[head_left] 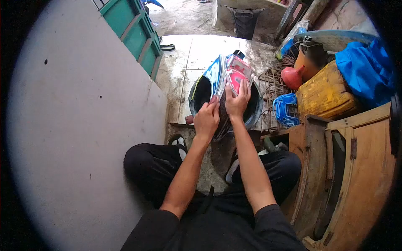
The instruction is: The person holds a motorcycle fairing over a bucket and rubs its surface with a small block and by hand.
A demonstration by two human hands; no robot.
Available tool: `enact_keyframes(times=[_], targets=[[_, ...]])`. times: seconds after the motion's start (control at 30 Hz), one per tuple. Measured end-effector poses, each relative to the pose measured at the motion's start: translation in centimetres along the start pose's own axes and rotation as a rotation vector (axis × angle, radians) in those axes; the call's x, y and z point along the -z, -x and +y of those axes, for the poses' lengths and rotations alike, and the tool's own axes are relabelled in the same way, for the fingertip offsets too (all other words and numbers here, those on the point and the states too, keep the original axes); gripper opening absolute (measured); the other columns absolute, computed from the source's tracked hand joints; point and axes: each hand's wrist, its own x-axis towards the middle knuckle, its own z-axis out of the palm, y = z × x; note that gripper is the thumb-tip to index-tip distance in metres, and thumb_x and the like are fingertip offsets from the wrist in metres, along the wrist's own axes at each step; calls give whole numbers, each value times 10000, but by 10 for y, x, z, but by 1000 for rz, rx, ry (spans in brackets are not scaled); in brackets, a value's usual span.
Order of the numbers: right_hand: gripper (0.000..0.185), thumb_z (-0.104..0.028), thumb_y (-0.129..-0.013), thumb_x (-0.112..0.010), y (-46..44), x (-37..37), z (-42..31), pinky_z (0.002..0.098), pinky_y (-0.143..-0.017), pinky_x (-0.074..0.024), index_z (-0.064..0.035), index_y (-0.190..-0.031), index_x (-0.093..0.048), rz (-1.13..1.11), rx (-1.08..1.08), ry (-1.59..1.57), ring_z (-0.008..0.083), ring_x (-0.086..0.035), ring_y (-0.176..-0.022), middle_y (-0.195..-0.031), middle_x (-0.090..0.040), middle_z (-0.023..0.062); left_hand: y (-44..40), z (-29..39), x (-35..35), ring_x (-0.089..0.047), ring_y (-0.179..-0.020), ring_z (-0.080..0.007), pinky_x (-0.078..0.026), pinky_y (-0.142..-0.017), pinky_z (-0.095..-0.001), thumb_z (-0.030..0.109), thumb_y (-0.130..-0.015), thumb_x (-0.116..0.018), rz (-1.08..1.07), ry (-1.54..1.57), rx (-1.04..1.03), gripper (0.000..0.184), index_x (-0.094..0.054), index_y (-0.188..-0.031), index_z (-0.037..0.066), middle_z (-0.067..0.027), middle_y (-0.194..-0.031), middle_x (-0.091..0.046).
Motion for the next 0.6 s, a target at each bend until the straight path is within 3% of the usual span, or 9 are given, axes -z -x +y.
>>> enact_keyframes(times=[0.17,0.37,0.6], targets=[[763,-474,-890,-617,3,-5,7,477,-1168,-253,114,-1357,-486,23,23,3,458,-382,-1353,-1433,-473,274,-32,5,-6,-639,-827,-415,-509,-702,-489,262,-954,-585,-23,-43,-43,231,-721,-1064,111,-173,-875,-644],[746,-447,-890,-625,3,-5,7,480,-1163,-263,111,-1363,-483,43,49,-10,452,-383,-1356,-1430,-479,269,-4,-3,-4,-662,-774,-411,-527,-683,-510,285,-967,-566,3,57,-43,233,-724,-1101,177,-162,-887,-650],[688,-434,-936,-586,3,-5,8,483,-1151,-283,101,-1359,-495,32,22,7,453,-397,-1344,-1415,-493,270,-44,10,-8,-671,-812,-414,-535,-699,-529,379,-955,-547,-73,-48,-34,294,-725,-1070,176,-180,-897,-660]])
